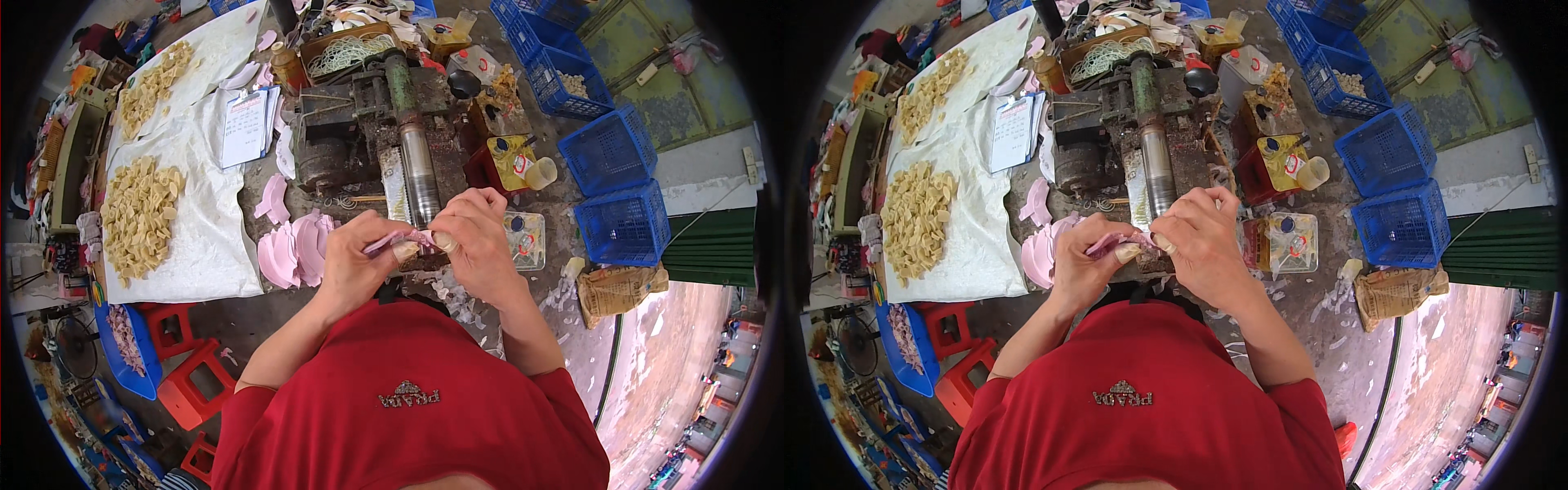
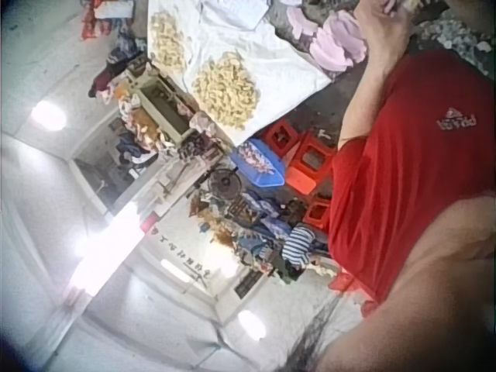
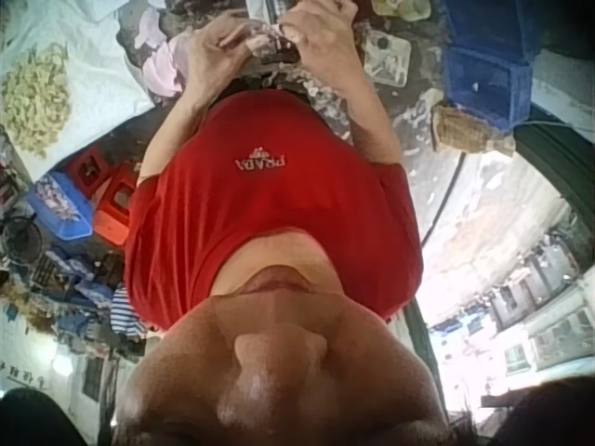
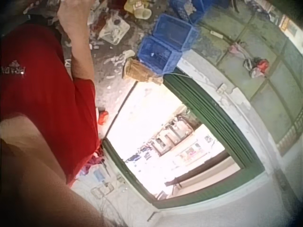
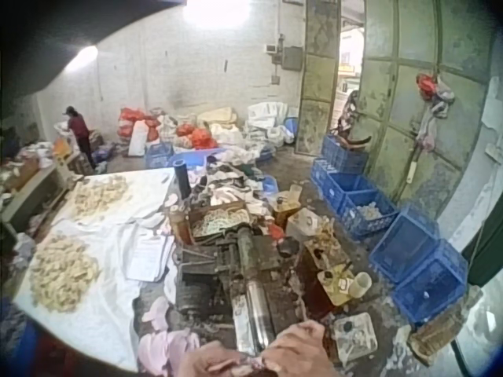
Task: The person aligns and attaches pink fabric pieces onto shoe components by hand and presses them against a roller machine.
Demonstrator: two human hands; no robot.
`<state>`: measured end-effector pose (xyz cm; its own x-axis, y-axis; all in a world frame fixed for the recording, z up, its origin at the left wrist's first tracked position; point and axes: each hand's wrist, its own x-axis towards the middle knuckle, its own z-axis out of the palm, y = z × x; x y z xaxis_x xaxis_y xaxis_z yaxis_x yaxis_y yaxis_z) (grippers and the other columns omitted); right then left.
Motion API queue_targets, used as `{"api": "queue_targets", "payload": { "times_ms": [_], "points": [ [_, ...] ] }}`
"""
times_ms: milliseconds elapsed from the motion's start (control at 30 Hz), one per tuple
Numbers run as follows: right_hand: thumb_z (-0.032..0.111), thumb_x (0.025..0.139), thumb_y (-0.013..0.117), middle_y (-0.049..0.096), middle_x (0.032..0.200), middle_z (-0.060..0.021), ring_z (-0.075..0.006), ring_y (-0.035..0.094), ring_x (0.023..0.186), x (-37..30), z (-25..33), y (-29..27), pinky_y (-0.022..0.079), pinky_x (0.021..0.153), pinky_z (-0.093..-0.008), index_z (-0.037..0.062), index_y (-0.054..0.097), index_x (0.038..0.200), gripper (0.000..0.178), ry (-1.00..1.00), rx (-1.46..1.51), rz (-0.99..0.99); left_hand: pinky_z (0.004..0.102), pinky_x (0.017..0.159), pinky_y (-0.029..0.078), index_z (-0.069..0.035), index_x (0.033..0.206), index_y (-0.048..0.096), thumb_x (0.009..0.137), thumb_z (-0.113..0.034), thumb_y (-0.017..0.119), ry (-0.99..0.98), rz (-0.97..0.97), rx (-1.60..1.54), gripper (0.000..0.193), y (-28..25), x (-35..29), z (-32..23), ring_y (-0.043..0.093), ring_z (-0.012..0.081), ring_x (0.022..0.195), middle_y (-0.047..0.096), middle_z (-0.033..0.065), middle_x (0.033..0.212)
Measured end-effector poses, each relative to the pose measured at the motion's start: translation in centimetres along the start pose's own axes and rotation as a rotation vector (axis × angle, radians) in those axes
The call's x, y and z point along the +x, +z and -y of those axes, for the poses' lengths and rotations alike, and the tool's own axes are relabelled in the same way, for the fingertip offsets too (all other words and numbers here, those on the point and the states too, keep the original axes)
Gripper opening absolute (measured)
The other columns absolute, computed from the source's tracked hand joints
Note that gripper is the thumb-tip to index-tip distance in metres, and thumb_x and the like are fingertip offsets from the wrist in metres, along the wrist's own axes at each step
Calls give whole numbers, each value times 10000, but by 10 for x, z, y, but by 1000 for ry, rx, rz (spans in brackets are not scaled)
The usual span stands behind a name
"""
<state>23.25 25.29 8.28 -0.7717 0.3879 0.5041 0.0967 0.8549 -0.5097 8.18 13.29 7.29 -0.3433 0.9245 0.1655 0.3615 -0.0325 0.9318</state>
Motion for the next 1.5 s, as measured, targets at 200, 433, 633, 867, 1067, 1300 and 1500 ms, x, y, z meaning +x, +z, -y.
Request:
{"api": "queue_targets", "payload": {
  "times_ms": [200, 433, 633, 867, 1067, 1300, 1500],
  "points": [
    [-75, 588, 590, 532, 826, -7, -200, 520, 857, 0, -3, -2, 297, 870, -420, 99, 597, 854, 318, 16, -9, 29, 257, 585, 422, -63, 932, 673, 726, -25, 709, -18, -40, -47, 212, 5, 4, -5, 522, 134, 646, 570, 41, 736],
    [-57, 645, 588, 539, 778, -22, -202, 521, 857, 1, -10, -6, 292, 867, -396, 96, 593, 819, 232, 57, -13, 41, 236, 606, 423, -43, 874, 641, 766, -18, 684, 45, -14, -190, 119, 5, 3, 9, 524, 107, 673, 569, 24, 748],
    [19, 764, 545, 543, 771, -71, -259, 514, 800, 4, -46, -36, 313, 850, -366, 67, 579, 852, 106, 335, 2, 114, 161, 636, 400, -22, 930, 632, 838, -36, 628, -328, -220, -531, 93, -2, 6, 12, 490, 14, 726, 599, -42, 859],
    [61, 786, 536, 582, 836, -125, -313, 534, 846, 9, -105, -24, 355, 792, -390, 53, 589, 888, 115, 759, 255, 441, 236, 707, 463, -7, 1028, 643, 841, -94, 626, -356, -50, -142, 207, 11, 8, 54, 575, 85, 785, 659, 45, 888],
    [82, 782, 556, 609, 921, -86, -292, 545, 891, 27, -82, 13, 294, 868, -394, 91, 622, 895, 131, 363, -61, 537, 330, 731, 494, -4, 1010, 646, 782, -123, 656, -282, -130, 107, 257, 27, 25, 58, 642, 264, 821, 655, 163, 920],
    [53, 784, 629, 599, 971, -98, -226, 557, 906, 0, -102, 2, 441, 815, -313, 41, 617, 1036, 253, 537, 70, -3, 342, 652, 478, -17, 885, 680, 734, -138, 707, -424, -271, 64, 195, 2, 14, 63, 619, 249, 713, 646, 139, 802],
    [23, 837, 568, 609, 1002, -59, -148, 555, 899, -14, -101, 9, 440, 808, -283, 19, 586, 1072, 236, 740, 215, -129, 256, 570, 441, -13, 840, 683, 759, -102, 720, -252, -740, 420, 126, -96, -38, 110, 545, 107, 615, 620, 51, 730]
  ]
}}
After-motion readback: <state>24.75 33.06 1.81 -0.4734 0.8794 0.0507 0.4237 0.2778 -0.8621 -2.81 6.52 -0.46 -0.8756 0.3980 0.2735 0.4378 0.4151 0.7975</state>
